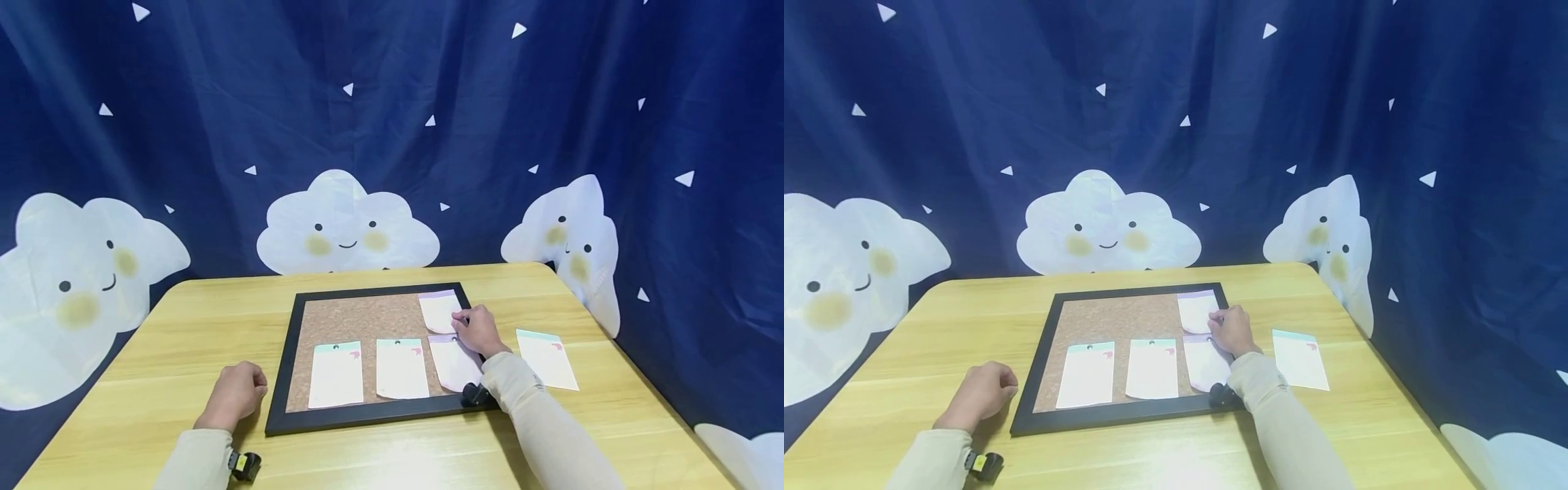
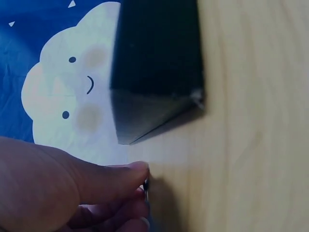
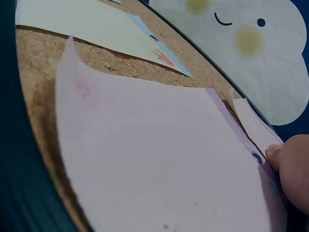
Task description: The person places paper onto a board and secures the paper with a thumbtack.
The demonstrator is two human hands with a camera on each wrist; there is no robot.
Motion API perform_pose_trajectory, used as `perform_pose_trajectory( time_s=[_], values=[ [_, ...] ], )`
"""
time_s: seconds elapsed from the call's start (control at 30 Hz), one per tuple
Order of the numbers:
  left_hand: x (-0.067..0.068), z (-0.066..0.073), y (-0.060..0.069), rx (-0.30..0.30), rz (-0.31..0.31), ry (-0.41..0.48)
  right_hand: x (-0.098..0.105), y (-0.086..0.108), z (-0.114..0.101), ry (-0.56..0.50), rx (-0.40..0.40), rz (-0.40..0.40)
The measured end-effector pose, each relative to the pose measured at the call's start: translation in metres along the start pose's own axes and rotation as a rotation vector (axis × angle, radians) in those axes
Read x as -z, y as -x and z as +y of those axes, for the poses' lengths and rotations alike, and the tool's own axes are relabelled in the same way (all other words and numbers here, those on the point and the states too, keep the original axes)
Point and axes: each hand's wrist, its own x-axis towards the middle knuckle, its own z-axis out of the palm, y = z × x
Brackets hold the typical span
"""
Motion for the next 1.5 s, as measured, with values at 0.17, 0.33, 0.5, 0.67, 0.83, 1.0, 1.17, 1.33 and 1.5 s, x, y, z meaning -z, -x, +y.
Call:
perform_pose_trajectory(
  time_s=[0.17,0.33,0.5,0.67,0.83,1.0,1.17,1.33,1.5],
  values=[
    [-0.001,0.0,-0.001,0.008,0.007,0.001,-0.002,0.001,0.0,0.007,-0.007,0.022],
    [-0.002,-0.001,-0.003,-0.014,0.03,0.004,-0.002,0.002,-0.002,0.014,-0.019,0.036],
    [-0.002,-0.003,-0.004,-0.029,0.063,0.017,-0.003,0.003,-0.001,0.007,-0.021,0.034],
    [0.002,0.005,-0.009,-0.046,0.102,0.069,-0.005,0.002,0.001,0.007,-0.021,0.028],
    [0.005,0.026,-0.019,-0.053,0.118,0.14,-0.005,0.003,0.0,0.005,-0.029,0.037],
    [0.003,0.054,-0.031,-0.068,0.116,0.16,-0.003,0.004,-0.003,0.002,-0.051,0.027],
    [-0.006,0.085,-0.046,-0.103,0.082,0.203,-0.003,0.003,-0.001,-0.006,-0.066,0.032],
    [-0.022,0.108,-0.06,-0.137,0.075,0.254,-0.006,0.003,0.0,-0.016,-0.077,0.023],
    [-0.035,0.128,-0.073,-0.174,0.017,0.347,-0.004,0.004,-0.002,-0.035,-0.067,0.041]
  ],
)
